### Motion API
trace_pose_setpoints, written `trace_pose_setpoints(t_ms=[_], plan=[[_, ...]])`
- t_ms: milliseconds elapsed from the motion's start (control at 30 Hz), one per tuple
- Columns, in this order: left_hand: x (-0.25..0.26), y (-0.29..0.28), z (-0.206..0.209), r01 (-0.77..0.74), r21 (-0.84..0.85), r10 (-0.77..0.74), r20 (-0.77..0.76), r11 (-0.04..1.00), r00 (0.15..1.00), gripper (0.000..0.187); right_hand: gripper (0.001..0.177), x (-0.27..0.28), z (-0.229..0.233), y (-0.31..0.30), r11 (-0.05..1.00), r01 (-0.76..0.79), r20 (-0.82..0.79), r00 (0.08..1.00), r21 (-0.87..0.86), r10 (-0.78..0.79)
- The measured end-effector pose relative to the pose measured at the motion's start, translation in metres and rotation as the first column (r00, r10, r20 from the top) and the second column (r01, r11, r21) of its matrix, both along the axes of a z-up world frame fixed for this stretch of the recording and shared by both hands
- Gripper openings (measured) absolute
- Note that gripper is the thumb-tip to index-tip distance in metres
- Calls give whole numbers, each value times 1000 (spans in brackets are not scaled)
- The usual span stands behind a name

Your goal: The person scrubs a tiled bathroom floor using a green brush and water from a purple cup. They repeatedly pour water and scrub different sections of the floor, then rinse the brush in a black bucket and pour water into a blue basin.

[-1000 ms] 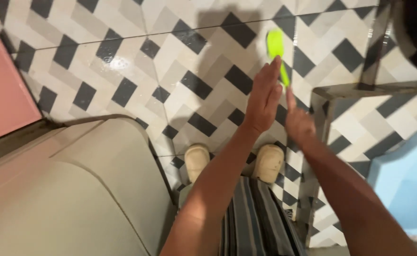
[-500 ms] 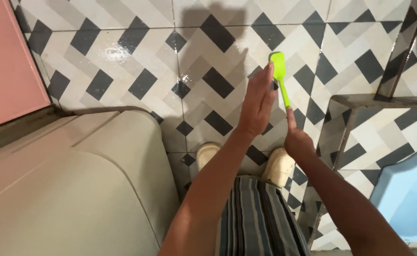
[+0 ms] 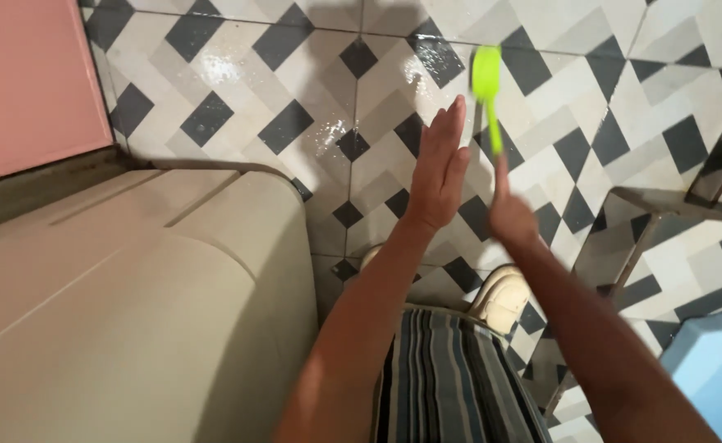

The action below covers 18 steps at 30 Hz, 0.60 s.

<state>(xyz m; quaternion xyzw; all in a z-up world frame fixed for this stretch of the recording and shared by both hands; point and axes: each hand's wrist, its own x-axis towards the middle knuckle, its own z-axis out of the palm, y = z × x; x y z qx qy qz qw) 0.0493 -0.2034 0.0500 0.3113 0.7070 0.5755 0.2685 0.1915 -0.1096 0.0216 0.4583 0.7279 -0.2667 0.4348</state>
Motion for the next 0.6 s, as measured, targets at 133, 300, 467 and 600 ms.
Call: trace_pose_setpoints(t_ms=[133, 300, 467, 600], plan=[[-9, -4, 0, -24, -30, 24, -1, 999, 1000, 55, 94, 4, -15, -13, 996, -87, 93, 992, -30, 89], [-9, -19, -1, -41, 6, 41, -7, 999, 999, 55, 103, -71, -64, 36, 983, -116, -215, 966, 140, 144], [-22, -33, -3, -70, 32, 71, -30, 997, 997, 54, 105, -101, -53, 20, 982, -113, -226, 963, 148, 145], [-29, -39, 3, -119, -32, 116, -66, 992, 991, 55, 87, -41, -37, -45, 990, -140, -172, 975, 27, 143]])
